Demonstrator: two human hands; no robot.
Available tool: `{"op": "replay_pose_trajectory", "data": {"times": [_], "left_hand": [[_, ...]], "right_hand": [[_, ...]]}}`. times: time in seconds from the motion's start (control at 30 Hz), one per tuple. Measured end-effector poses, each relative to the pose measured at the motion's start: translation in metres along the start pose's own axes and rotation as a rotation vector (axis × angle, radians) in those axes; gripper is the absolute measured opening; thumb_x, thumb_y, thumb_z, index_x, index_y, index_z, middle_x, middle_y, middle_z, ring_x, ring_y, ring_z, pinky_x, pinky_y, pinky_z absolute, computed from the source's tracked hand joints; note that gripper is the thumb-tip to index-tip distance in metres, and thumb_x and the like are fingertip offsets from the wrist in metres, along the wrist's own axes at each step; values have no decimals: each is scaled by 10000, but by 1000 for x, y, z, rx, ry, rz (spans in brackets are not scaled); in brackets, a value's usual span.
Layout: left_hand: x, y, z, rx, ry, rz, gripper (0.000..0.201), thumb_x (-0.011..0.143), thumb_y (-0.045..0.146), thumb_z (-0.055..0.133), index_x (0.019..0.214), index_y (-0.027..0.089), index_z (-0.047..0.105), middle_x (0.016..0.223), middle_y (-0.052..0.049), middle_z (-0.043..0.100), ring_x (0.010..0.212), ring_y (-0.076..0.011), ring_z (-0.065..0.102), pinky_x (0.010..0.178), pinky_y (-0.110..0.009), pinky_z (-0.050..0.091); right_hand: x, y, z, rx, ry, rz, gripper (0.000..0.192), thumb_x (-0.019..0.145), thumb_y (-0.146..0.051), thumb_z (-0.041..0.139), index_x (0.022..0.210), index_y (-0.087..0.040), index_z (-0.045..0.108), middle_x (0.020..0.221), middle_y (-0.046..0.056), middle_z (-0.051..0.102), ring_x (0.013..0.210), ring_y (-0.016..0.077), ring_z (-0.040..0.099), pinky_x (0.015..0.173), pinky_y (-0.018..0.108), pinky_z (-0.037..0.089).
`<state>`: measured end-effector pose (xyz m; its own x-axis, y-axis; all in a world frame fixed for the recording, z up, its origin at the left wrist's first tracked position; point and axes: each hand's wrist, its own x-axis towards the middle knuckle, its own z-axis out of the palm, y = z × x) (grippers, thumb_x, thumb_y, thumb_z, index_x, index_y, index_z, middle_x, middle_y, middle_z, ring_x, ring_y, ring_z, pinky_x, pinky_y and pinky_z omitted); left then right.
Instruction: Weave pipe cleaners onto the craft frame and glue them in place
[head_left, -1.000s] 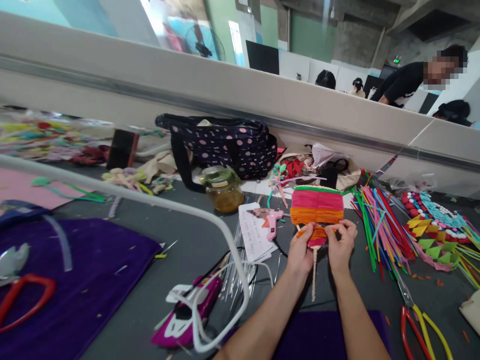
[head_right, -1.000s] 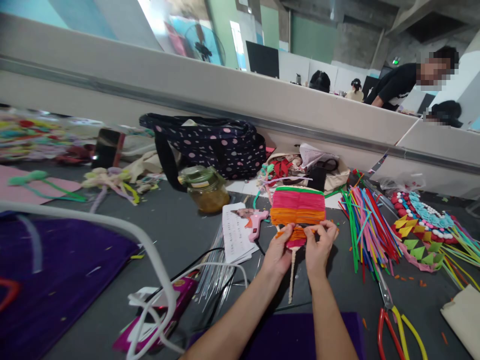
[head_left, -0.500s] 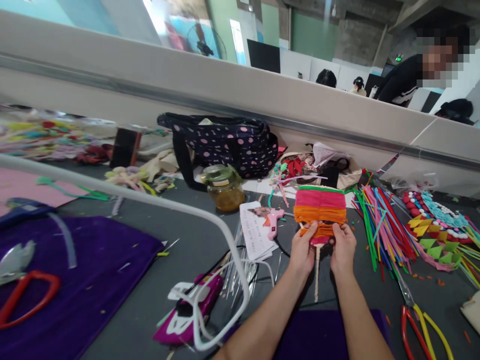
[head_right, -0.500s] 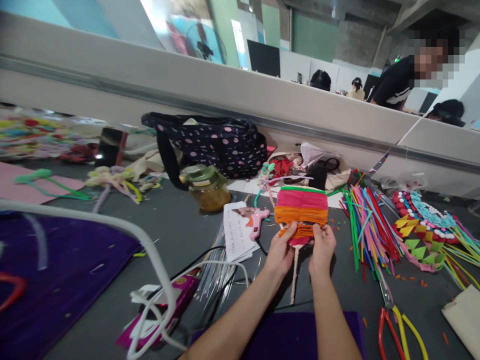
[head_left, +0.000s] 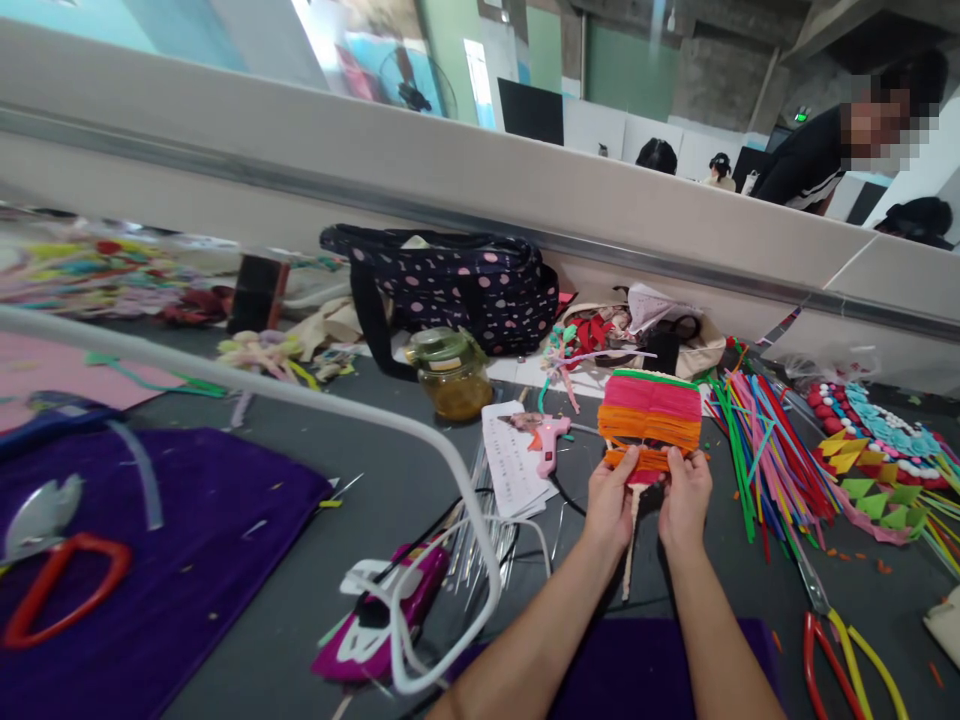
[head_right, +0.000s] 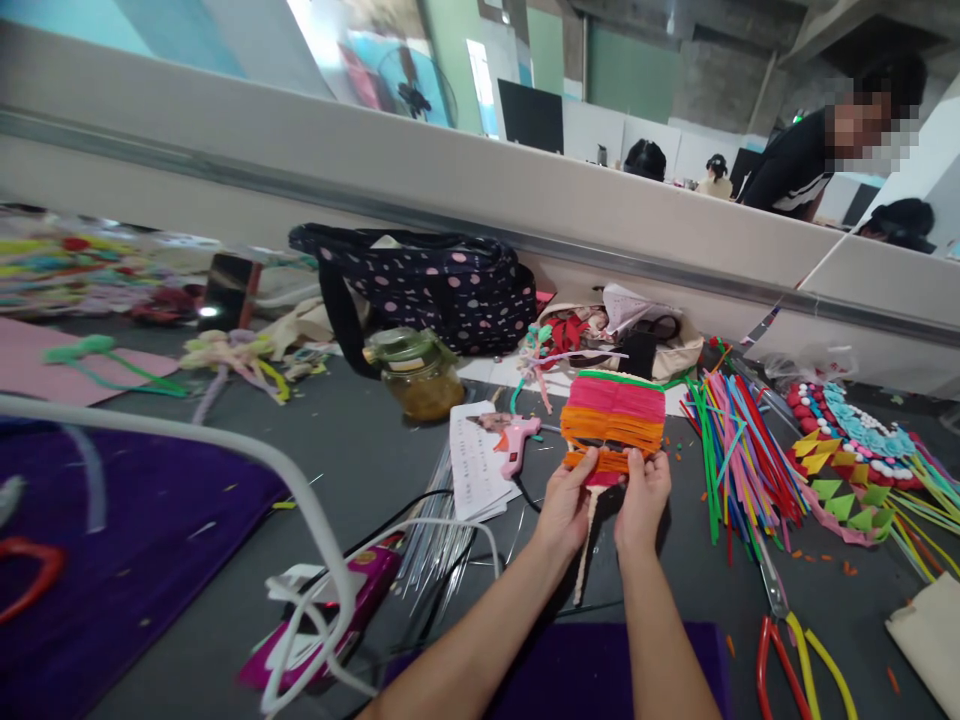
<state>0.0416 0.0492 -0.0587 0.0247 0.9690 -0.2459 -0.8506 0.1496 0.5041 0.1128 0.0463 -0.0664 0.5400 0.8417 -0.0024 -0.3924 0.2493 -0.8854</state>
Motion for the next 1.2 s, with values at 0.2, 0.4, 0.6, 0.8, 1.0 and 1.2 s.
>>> {"op": "replay_pose_trajectory", "data": {"times": [0.2, 0.4, 0.6, 0.8, 1.0, 1.2], "left_hand": [[-3, 1, 2, -46, 60, 27, 278, 579, 151, 782, 816, 138, 638, 759, -39, 721, 657, -175, 674, 629, -300, 551], [-6, 4, 5, -59, 90, 29, 201, 581, 121, 744, 737, 143, 620, 729, -35, 716, 668, -170, 670, 644, -293, 539], [-1, 5, 3, 26, 34, 154, 225, 569, 168, 779, 743, 142, 638, 780, -43, 723, 710, -174, 672, 728, -310, 515], [2, 5, 1, 102, 31, 256, 222, 585, 194, 778, 755, 140, 645, 800, -50, 720, 742, -168, 666, 768, -308, 500], [2, 1, 0, 171, 23, 255, 228, 587, 183, 777, 775, 135, 656, 792, -52, 720, 713, -157, 658, 750, -299, 500], [-1, 2, 1, 99, -25, 201, 232, 589, 169, 782, 777, 139, 650, 821, -60, 725, 749, -176, 674, 763, -318, 508]], "right_hand": [[-4, -5, 5, 2, -43, -13, 280, 716, -353, 664, 906, -186, 544, 822, 1, 665, 682, 134, 625, 590, 241, 474], [-5, -6, 7, -1, -69, -29, 272, 729, -337, 654, 918, -194, 521, 838, 1, 648, 736, 150, 630, 696, 306, 502], [1, -13, -1, -221, 21, -280, 415, 786, -355, 591, 1150, -208, 453, 1091, 82, 558, 932, 173, 574, 799, 335, 476], [-1, -31, -7, -695, -32, -592, 234, 841, -373, 530, 950, -192, 630, 1063, 95, 493, 887, 179, 513, 745, 311, 442], [3, -23, -9, -710, -77, -505, 253, 811, -411, 563, 874, -183, 654, 876, 51, 537, 756, 163, 508, 675, 286, 429], [13, -11, -15, -551, -34, -330, 249, 769, -421, 599, 770, -172, 587, 734, 10, 577, 697, 153, 535, 665, 271, 429]]}}
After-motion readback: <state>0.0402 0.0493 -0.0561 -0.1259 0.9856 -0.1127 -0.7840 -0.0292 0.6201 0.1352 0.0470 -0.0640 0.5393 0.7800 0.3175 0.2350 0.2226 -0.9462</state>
